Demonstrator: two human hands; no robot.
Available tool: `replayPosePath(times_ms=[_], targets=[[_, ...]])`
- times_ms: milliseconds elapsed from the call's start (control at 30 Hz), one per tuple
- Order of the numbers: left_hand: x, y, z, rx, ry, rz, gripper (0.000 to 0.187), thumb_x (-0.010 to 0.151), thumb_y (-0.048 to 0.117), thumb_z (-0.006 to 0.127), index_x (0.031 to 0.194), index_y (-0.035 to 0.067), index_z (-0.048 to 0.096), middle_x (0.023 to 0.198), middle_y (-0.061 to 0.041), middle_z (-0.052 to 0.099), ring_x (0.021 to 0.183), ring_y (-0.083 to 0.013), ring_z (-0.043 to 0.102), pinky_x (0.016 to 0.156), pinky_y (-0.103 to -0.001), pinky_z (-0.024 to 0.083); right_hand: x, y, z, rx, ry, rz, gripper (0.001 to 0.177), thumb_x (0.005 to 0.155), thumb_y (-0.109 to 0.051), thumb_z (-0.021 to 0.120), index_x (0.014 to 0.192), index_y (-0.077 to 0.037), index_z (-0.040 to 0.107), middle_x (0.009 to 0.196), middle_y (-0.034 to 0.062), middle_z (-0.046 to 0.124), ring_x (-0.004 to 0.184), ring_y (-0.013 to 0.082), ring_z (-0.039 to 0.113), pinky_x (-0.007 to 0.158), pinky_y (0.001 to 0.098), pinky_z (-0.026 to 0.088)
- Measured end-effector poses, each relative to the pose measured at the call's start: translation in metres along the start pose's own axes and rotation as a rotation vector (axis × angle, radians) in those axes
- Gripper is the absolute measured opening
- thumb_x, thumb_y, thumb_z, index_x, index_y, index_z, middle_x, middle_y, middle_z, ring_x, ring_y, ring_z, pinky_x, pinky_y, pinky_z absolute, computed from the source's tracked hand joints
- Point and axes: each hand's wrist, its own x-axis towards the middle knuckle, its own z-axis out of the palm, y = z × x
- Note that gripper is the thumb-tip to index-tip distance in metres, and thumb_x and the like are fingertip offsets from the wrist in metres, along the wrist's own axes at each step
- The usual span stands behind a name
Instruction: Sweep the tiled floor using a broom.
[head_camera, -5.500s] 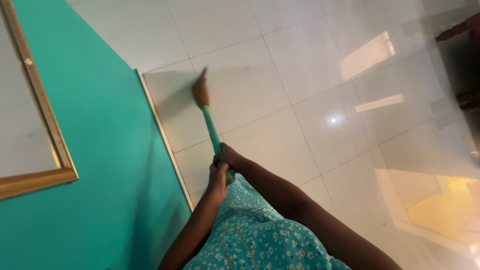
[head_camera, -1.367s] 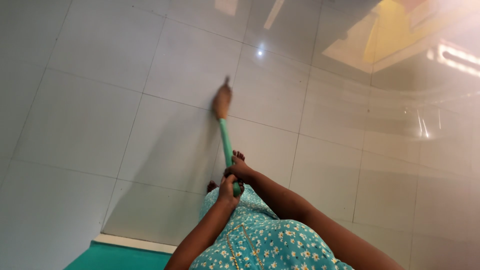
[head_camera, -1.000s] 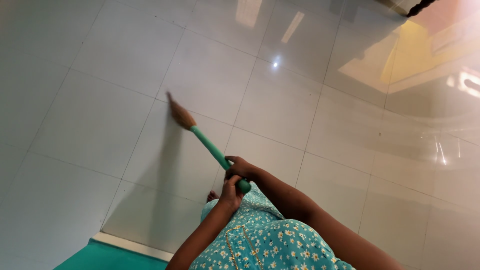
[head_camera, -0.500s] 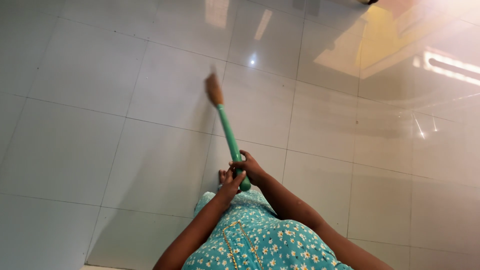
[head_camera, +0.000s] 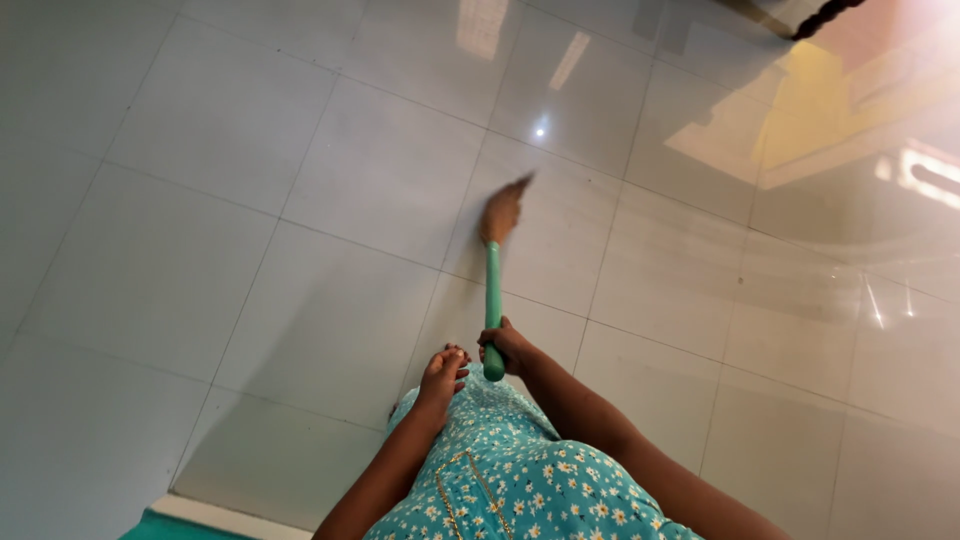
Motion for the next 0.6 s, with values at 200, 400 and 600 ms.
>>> replayPosePath(times_ms=[200,400,600], targets=[[-0.011,0.016,0.003,-0.075,0.108,-0.011,0.034,0.098,0.037,0.06,0.121,0.012,0.062,0.108,-0.002,0.069,0.096,-0.0138,0.063,0.083,-0.031,0.053,-0.006,-0.041,0.022,-0.384,-0.156,0.002,0.063,0.086,0.005,0.063,0.137,-0.013,0.032,0.089,0.014,0.055,0.063,0.0232,0.063,0.051,0.0366,0.056],[0.002,0.019,0.005,-0.134,0.105,0.015,0.031,0.099,0.035,0.059,0.117,0.009,0.061,0.107,-0.004,0.069,0.097,-0.0148,0.066,0.083,-0.032,0.053,-0.022,-0.058,0.034,-0.592,-0.254,0.071,0.093,0.082,0.004,0.064,0.161,-0.016,0.02,0.096,0.0196,0.06,0.064,0.0223,0.064,0.053,0.0354,0.056],[0.009,0.037,0.012,-0.146,0.099,-0.024,0.031,0.099,0.033,0.059,0.118,0.01,0.061,0.107,-0.005,0.068,0.097,-0.0165,0.066,0.082,-0.032,0.052,-0.07,-0.083,0.032,-0.812,-0.266,-0.007,0.087,0.078,0.003,0.07,0.158,-0.009,0.037,0.1,0.0239,0.069,0.066,0.0221,0.067,0.055,0.0334,0.057]])
